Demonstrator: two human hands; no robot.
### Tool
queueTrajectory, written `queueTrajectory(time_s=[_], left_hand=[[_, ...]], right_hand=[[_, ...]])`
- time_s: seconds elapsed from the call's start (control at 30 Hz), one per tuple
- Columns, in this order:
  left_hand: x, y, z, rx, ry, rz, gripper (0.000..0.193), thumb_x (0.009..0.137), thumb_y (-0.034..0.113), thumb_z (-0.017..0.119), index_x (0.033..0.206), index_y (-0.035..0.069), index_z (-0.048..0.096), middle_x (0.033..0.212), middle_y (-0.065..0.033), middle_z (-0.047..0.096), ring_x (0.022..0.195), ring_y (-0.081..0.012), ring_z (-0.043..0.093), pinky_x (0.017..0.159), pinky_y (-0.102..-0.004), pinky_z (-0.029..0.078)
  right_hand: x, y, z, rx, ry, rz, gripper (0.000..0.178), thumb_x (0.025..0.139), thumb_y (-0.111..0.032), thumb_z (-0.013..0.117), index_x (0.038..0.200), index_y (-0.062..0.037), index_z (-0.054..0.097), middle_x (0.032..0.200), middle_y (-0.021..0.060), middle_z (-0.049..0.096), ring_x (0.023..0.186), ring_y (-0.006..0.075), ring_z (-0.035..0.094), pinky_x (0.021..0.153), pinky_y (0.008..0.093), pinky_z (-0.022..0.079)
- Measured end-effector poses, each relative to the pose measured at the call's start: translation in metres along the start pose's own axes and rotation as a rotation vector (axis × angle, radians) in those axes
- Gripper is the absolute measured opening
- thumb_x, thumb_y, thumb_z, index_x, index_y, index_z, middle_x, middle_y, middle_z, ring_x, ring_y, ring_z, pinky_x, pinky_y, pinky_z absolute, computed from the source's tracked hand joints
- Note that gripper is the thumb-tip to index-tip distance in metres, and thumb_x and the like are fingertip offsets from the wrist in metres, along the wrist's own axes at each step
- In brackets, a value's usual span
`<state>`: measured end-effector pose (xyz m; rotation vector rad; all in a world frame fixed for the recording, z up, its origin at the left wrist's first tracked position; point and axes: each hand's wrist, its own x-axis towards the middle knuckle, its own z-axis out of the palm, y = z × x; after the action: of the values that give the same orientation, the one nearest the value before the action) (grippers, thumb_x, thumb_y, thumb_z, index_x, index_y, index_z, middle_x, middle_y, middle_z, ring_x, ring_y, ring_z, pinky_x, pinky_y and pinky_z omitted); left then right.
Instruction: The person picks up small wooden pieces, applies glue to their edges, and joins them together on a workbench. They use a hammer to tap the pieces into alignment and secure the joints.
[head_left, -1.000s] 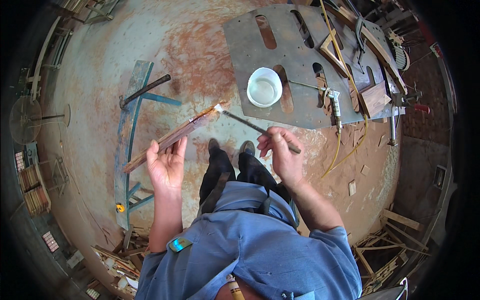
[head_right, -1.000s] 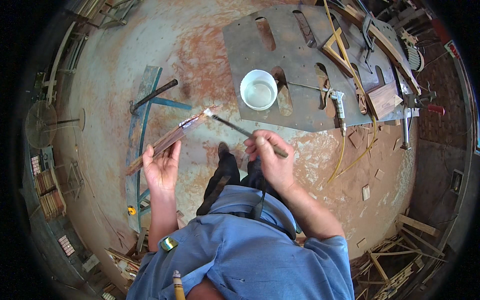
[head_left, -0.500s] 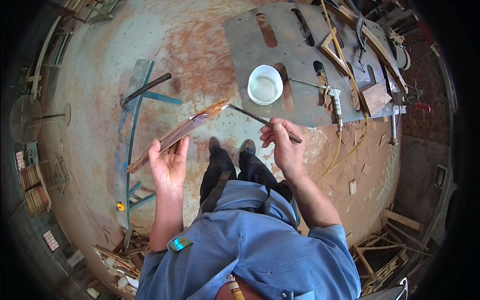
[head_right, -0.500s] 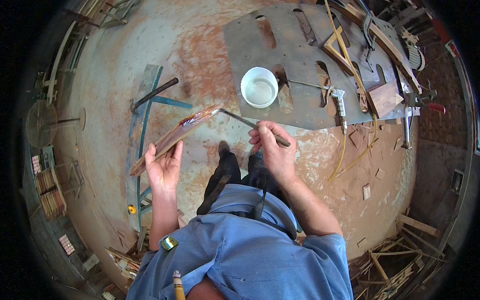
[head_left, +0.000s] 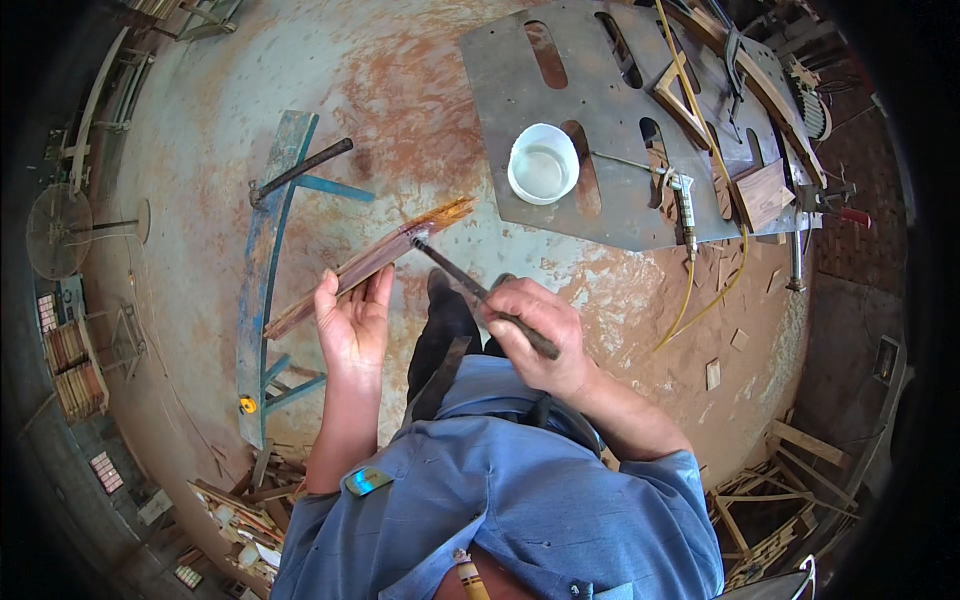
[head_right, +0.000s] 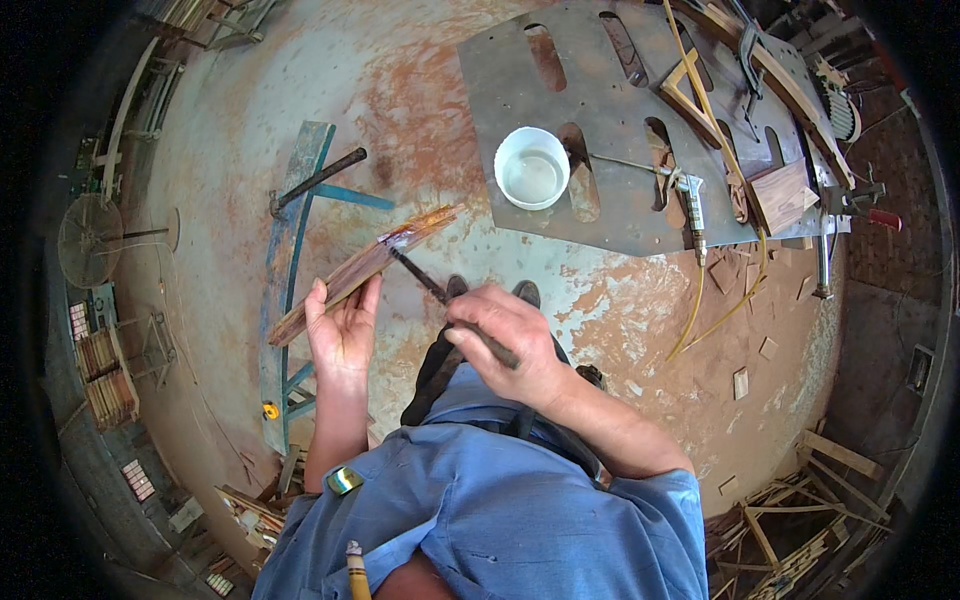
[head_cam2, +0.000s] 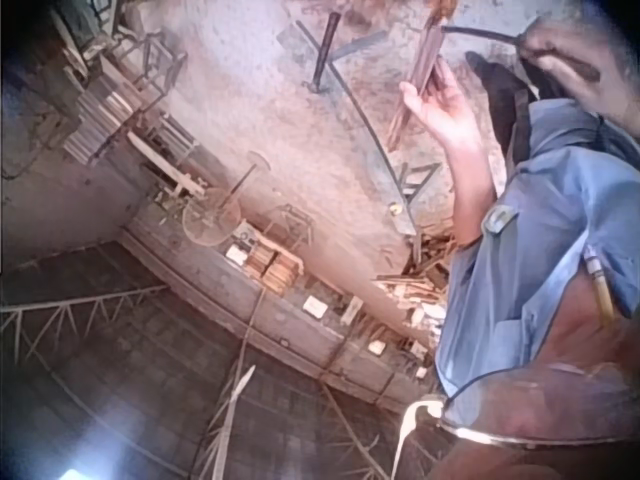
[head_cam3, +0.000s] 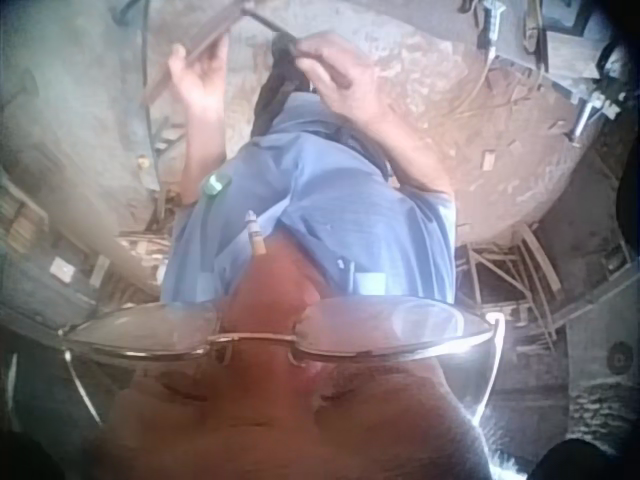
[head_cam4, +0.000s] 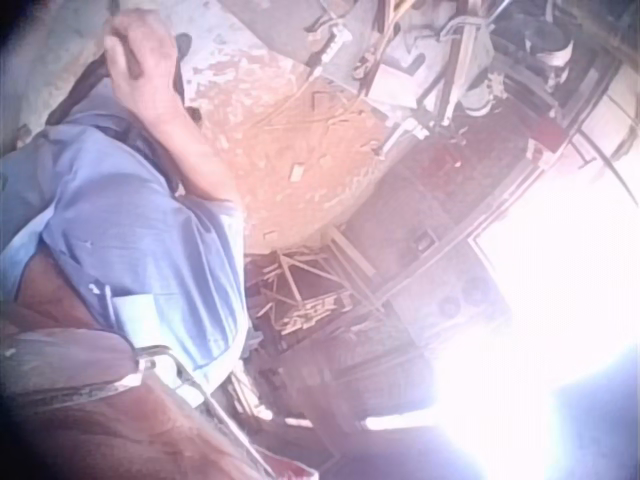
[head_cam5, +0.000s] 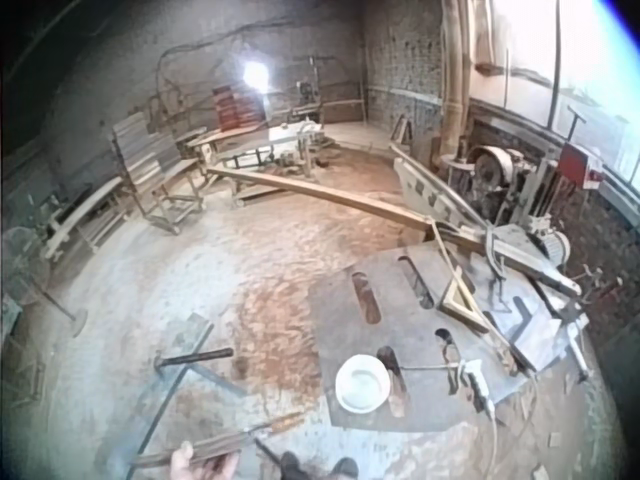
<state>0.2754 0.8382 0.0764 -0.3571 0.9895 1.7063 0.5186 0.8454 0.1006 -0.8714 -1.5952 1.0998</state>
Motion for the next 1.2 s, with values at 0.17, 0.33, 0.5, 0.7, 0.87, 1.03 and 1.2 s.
queueTrajectory(time_s=[0.17,0.33,0.5,0.7,0.87,1.03,1.2], left_hand=[[0.003,0.001,-0.002,0.022,-0.025,-0.025,0.055,0.091,0.021,0.068,0.128,-0.009,0.041,0.134,-0.0234,0.048,0.13,-0.0363,0.046,0.112,-0.0565,0.04],[0.004,0.003,-0.003,-0.006,-0.015,-0.02,0.056,0.091,0.02,0.068,0.13,-0.01,0.04,0.135,-0.0236,0.047,0.132,-0.0359,0.045,0.113,-0.0564,0.039],[0.0,0.008,-0.003,-0.032,-0.046,-0.025,0.058,0.091,0.02,0.068,0.132,-0.009,0.039,0.138,-0.0226,0.046,0.133,-0.035,0.044,0.114,-0.0566,0.037],[0.007,0.013,-0.007,-0.04,-0.03,-0.04,0.059,0.092,0.023,0.068,0.134,-0.008,0.04,0.14,-0.0218,0.046,0.134,-0.0344,0.043,0.113,-0.0558,0.038],[0.011,0.012,-0.012,-0.032,-0.025,-0.052,0.057,0.092,0.024,0.068,0.133,-0.006,0.042,0.14,-0.0214,0.046,0.134,-0.0343,0.043,0.112,-0.0565,0.039],[0.008,0.005,-0.006,-0.02,0.023,-0.044,0.056,0.092,0.025,0.069,0.132,-0.005,0.043,0.14,-0.0208,0.046,0.134,-0.0341,0.044,0.111,-0.0565,0.041],[0.006,-0.001,-0.002,0.042,0.08,-0.004,0.056,0.092,0.025,0.069,0.132,-0.004,0.043,0.139,-0.0208,0.046,0.132,-0.0346,0.045,0.11,-0.0563,0.043]], right_hand=[[0.001,-0.002,0.003,0.045,-0.037,0.008,0.011,0.087,-0.001,0.065,0.097,0.0044,0.063,0.089,0.0142,0.066,0.08,0.0258,0.066,0.071,0.0343,0.053],[-0.012,0.002,-0.003,0.391,0.067,0.308,0.016,0.095,-0.004,0.056,0.107,0.0055,0.061,0.097,0.0149,0.067,0.083,0.0216,0.066,0.072,0.0318,0.056],[-0.008,0.046,-0.016,0.565,0.363,0.586,0.026,0.101,-0.019,0.057,0.11,0.0047,0.063,0.093,0.0112,0.068,0.078,0.0136,0.064,0.063,0.0264,0.053],[-0.012,0.049,-0.029,0.486,0.41,0.537,0.023,0.099,-0.015,0.059,0.111,0.0044,0.063,0.092,0.01,0.068,0.079,0.0137,0.064,0.065,0.0264,0.055],[-0.009,0.044,-0.021,0.089,0.271,0.322,0.011,0.091,-0.002,0.063,0.1,0.0027,0.067,0.089,0.0106,0.067,0.076,0.0174,0.065,0.069,0.0294,0.052],[0.001,0.026,-0.013,-0.07,0.095,0.058,0.016,0.083,0.002,0.07,0.098,0.0018,0.066,0.09,0.0127,0.067,0.083,0.0273,0.066,0.074,0.035,0.054],[0.001,0.018,-0.003,-0.016,0.025,-0.007,0.017,0.084,0.002,0.069,0.1,0.0035,0.065,0.093,0.0153,0.066,0.084,0.0283,0.066,0.075,0.0348,0.054]])
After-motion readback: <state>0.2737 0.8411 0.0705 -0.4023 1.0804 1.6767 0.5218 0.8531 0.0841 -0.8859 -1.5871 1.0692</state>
